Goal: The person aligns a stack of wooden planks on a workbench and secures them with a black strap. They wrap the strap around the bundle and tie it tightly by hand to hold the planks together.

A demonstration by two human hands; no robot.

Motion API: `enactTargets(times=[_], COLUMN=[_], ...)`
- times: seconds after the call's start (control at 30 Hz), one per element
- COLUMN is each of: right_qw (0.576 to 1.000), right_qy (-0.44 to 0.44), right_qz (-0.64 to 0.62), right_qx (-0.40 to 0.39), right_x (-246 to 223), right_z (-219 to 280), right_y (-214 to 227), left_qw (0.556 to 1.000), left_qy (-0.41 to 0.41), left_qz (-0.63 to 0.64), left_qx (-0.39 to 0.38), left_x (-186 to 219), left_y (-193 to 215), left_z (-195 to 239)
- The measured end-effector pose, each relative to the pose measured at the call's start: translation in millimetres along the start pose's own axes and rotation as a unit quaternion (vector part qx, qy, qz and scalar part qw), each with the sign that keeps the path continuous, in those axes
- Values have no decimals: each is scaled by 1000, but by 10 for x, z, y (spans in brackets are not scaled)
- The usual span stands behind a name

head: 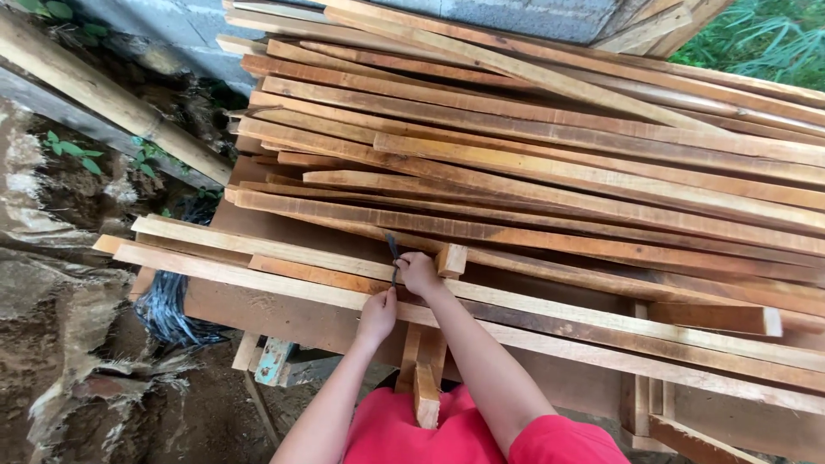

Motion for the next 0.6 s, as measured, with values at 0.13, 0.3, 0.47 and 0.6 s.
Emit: enactTargets(times=[0.13,0.3,0.47,0.6], right_qw=[999,992,986,986], right_qy=[0,-6,8,31], right_qz=[-16,-44,-72,-70], right_qx=[32,117,147,146], right_x=[-260,-237,-220,-217], right_z=[164,159,148,163], right_y=[129,150,101,93], left_qw=[1000,1000,1000,1000], left_qy=[-12,-12,-2,-15], left_qz=[8,15,2,6], left_qx=[-4,-15,-17,-15], left_x=[24,110,63,28], left_y=[26,56,22,4], left_z=[39,116,59,21])
Point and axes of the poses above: each hand's wrist, its own z-axis away from the middle knuckle, its own y-axis out of the back of the hand, x = y × z, the point moved 7 cm from there along -z, towards the middle knuckle, and after that the axes turned 10 degrees about y, right-handed, at the moved point
